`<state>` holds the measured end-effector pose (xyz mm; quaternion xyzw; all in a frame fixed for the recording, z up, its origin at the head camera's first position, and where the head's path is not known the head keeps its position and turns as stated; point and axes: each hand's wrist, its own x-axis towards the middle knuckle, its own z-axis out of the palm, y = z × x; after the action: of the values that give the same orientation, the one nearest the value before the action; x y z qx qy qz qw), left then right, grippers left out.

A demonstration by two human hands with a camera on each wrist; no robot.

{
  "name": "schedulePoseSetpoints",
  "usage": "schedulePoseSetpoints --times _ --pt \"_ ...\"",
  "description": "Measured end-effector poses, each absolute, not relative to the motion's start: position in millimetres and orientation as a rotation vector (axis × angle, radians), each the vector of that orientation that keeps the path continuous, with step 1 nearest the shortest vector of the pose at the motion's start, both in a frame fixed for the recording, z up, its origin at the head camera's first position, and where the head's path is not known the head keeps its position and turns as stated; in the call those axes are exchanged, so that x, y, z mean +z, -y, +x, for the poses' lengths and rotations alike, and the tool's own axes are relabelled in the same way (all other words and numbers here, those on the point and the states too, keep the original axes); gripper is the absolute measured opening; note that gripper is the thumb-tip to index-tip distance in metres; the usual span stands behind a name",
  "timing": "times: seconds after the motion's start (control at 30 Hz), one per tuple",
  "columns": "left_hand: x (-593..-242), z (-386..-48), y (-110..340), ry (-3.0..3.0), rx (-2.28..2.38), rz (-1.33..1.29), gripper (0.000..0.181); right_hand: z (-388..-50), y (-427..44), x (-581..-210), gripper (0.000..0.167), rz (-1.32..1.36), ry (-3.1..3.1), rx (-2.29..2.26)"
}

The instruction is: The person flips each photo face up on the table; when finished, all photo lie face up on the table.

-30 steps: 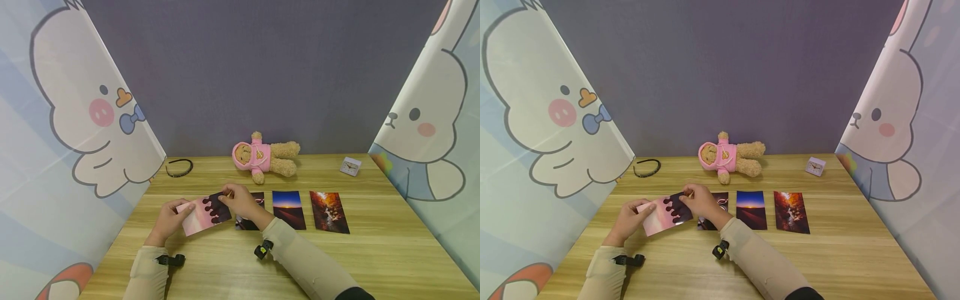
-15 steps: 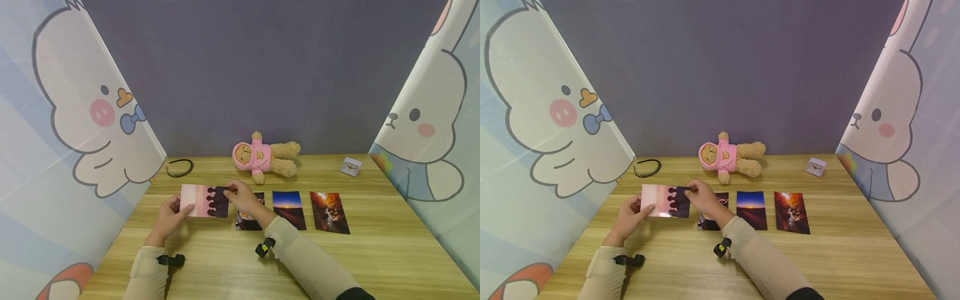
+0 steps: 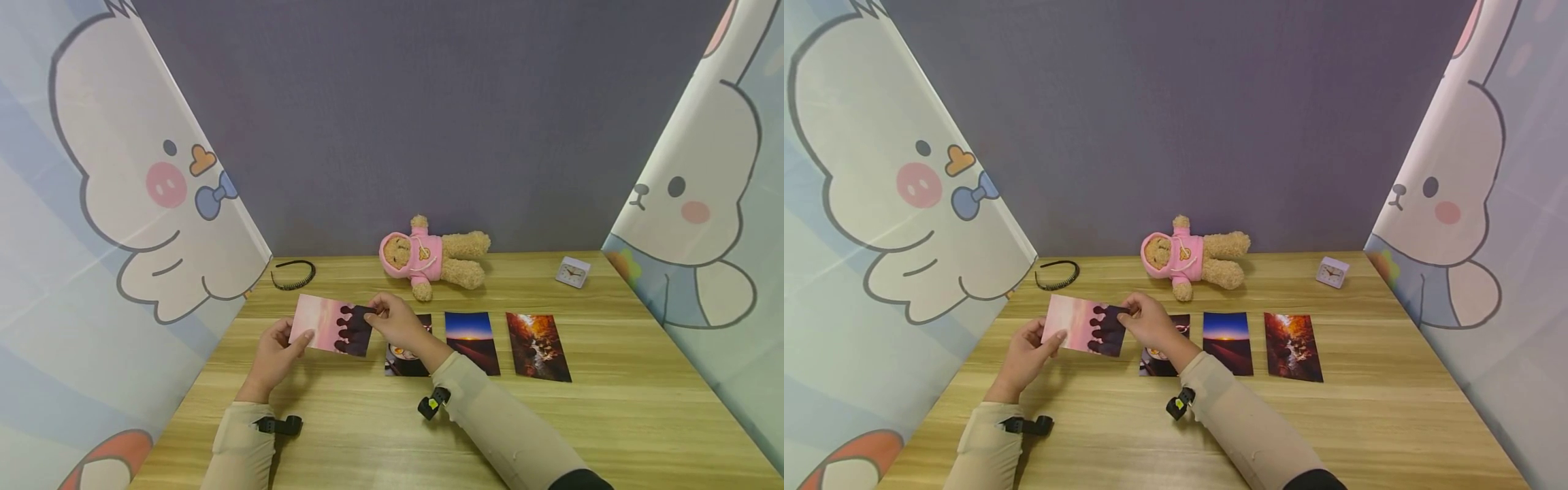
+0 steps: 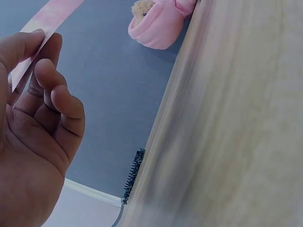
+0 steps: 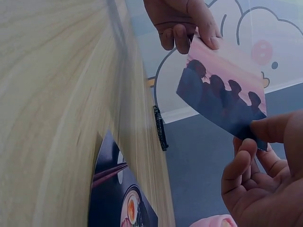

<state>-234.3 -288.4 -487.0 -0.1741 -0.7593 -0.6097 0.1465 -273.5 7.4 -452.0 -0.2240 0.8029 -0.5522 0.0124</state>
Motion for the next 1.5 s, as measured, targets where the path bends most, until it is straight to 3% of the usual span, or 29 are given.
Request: schedulePoseSetpoints --times 0.33,0.97,1.27,1.5 --pt "-487.9 -236.1 289.3 2.184 -1.731 -0.495 0.004 -273.1 -6.6 -451.6 0.006 -0.738 -2.536 -1.689" --pt "-486.3 -236.2 289.9 2.178 -1.718 -0.450 0.014 -273.7 -7.2 -453.4 0.006 -0.746 -2.581 -1.567" --pt "-479.8 -231.9 286.1 2.196 -1.733 -0.376 0.007 -272.3 -7.6 -452.3 0.007 -0.764 -2.557 -1.561" --pt "-480.8 -232.9 287.8 2.205 -1.741 -0.481 0.007 -270.0 -5.7 -452.6 0.006 -0.771 -2.485 -1.598"
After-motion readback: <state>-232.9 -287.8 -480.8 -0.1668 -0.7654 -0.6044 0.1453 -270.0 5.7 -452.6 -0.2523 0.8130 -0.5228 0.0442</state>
